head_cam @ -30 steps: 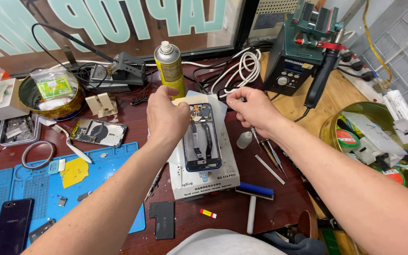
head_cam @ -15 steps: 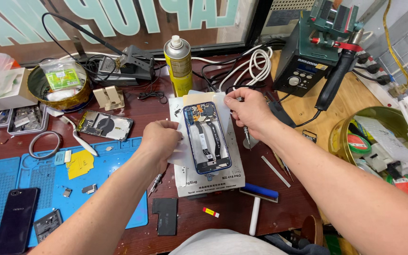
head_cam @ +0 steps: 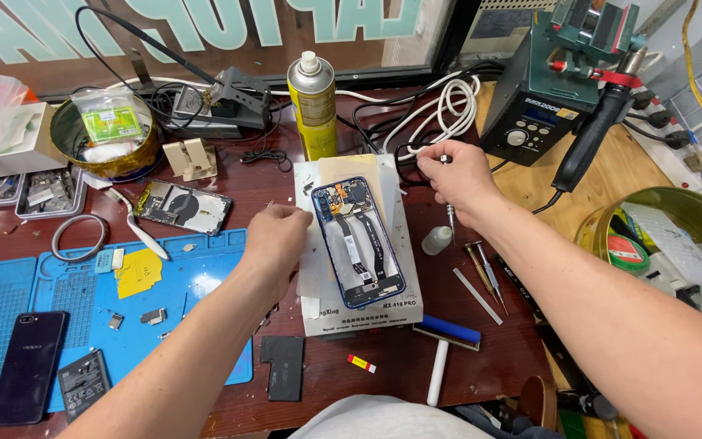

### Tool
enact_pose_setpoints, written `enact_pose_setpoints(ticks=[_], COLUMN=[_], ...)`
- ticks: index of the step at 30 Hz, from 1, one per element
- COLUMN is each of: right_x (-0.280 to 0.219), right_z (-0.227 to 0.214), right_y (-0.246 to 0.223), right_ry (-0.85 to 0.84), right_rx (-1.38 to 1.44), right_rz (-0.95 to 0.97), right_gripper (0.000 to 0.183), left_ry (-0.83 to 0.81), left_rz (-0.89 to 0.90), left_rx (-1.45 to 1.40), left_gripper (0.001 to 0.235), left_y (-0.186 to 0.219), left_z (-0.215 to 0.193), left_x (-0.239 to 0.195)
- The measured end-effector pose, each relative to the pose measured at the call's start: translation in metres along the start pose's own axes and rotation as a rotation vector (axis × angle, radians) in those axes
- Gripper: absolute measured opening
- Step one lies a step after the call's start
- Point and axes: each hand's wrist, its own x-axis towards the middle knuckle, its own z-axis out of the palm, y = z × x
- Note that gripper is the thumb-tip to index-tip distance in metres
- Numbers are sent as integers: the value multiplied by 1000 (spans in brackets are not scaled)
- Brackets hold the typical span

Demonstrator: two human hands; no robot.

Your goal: The person uses a screwdriver to remove screws from a smartphone back cover, then uses tweezers to detach and reposition internal ribbon cables and components. The person also wipes the interior with a cloth and applies a liquid from a small bottle to the circuit board area.

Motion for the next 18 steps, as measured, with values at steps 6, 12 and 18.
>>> enact_pose_setpoints(ticks=[6, 12, 18], right_x=[-3, -12, -3], right_z=[14, 32, 23], right_y=[28, 32, 17], right_ry=[15, 10, 19], right_rx=[-218, -527, -490], right_rz=[-194, -259, -220], right_gripper=[12, 17, 17], left_ry=[282, 166, 28], left_rz=[937, 1111, 926], left_rx=[523, 869, 1016], left_gripper=[38, 63, 47], left_y=[36, 67, 73], left_z=[17, 68, 77], left_x=[2, 3, 15])
